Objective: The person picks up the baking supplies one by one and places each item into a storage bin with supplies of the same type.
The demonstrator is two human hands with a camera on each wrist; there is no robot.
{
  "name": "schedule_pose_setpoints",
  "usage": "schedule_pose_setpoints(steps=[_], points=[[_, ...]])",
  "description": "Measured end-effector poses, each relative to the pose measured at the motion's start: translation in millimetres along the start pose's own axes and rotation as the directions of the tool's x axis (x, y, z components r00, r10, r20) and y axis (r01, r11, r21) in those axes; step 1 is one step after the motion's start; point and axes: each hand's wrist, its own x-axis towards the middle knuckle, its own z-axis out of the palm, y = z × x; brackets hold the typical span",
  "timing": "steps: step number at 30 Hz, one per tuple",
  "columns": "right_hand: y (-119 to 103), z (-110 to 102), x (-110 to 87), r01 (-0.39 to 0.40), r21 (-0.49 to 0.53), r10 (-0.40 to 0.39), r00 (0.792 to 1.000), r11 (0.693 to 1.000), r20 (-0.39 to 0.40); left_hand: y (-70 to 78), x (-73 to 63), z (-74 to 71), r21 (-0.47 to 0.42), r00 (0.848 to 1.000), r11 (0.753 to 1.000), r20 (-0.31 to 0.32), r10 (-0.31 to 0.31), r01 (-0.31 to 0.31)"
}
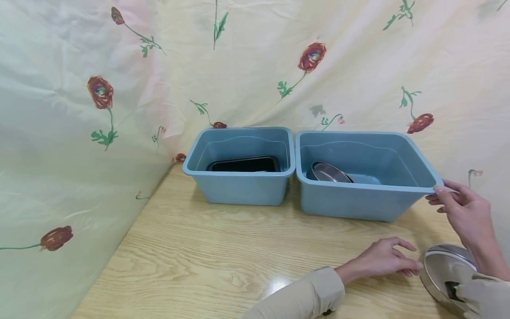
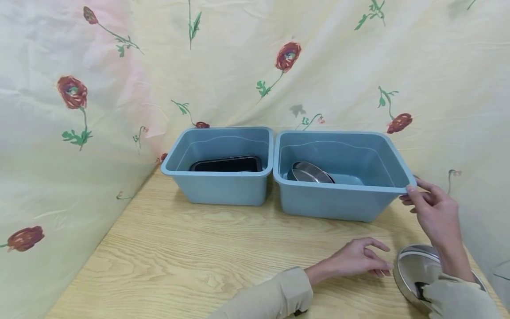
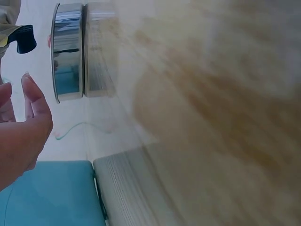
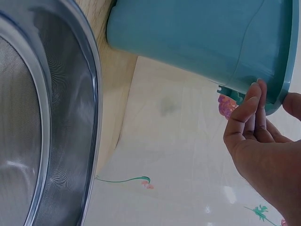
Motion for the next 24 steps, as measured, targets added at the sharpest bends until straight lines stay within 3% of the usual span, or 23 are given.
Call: schedule_pose_setpoints(steps=[12,24], points=[[-5.9,-1.6,-2.5,0.025,0.064,-0.026,1.000,0.998,0.015,1.3,7.8,13.6,0.078,0.998,0.995,-0.007,-0.058,0.058],[-9.4,-1.1,-4.0,0.018,0.052,-0.019,1.000,0.999,0.015,0.9,12.5,18.6,0.078,0.996,0.994,-0.031,-0.080,0.082]])
